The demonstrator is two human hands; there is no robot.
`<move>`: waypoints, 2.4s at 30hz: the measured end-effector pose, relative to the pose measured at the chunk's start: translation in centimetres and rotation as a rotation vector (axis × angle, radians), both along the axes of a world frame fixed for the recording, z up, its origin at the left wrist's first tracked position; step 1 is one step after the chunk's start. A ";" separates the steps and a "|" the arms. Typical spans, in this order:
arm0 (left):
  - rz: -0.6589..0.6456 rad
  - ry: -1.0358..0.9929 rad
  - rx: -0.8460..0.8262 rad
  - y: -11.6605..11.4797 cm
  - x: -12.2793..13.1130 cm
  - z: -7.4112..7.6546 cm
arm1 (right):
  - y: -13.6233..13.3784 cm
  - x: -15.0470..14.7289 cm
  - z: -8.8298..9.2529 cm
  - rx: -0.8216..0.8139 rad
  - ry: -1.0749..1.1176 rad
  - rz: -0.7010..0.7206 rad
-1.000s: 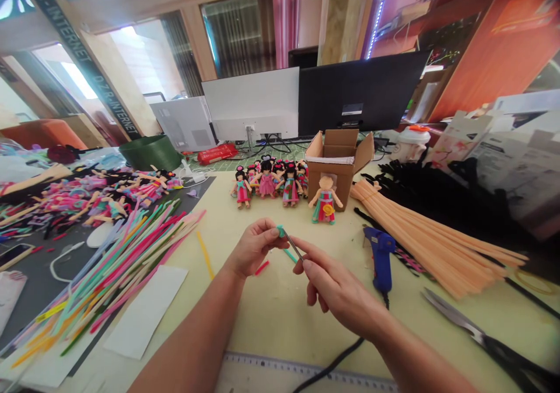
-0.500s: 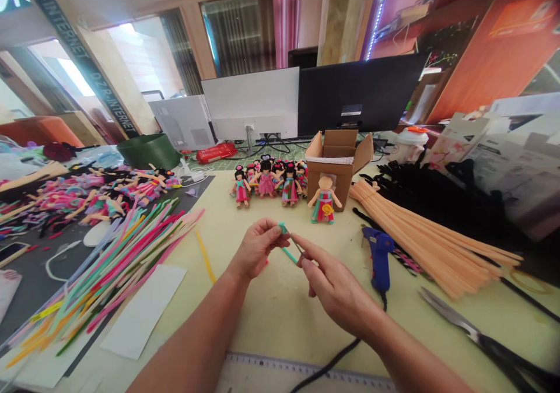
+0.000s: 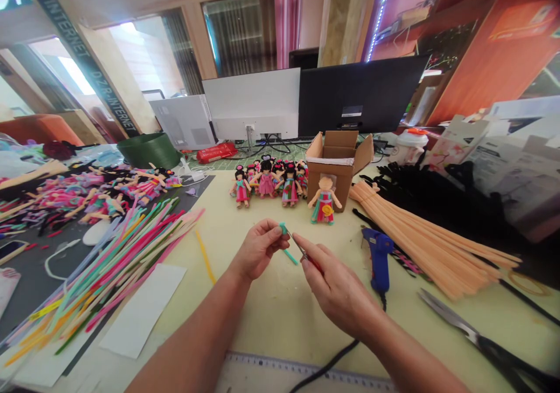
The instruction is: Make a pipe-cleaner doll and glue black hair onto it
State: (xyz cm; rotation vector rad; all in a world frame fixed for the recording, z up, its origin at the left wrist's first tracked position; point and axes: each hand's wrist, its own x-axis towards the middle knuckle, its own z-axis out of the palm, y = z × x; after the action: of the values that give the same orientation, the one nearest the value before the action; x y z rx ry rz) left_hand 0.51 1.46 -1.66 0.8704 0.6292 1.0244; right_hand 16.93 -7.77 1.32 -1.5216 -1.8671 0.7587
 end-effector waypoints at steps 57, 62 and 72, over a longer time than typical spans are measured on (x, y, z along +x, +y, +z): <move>-0.365 -0.180 -0.025 -1.1 -0.8 1.2 | 1.3 2.9 1.5 0.103 0.177 0.263; -0.366 -0.183 -0.041 -1.2 -0.8 1.3 | 1.4 2.9 1.4 0.134 0.157 0.261; -0.354 -0.194 -0.075 -1.2 -0.9 1.3 | 1.3 2.6 1.0 0.209 0.057 0.239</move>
State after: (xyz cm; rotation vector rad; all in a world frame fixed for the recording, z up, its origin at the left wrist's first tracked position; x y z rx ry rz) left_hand -0.39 0.30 -0.32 0.7722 0.3314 0.7478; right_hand 19.55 -6.43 2.30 -1.1509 -2.0373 0.6796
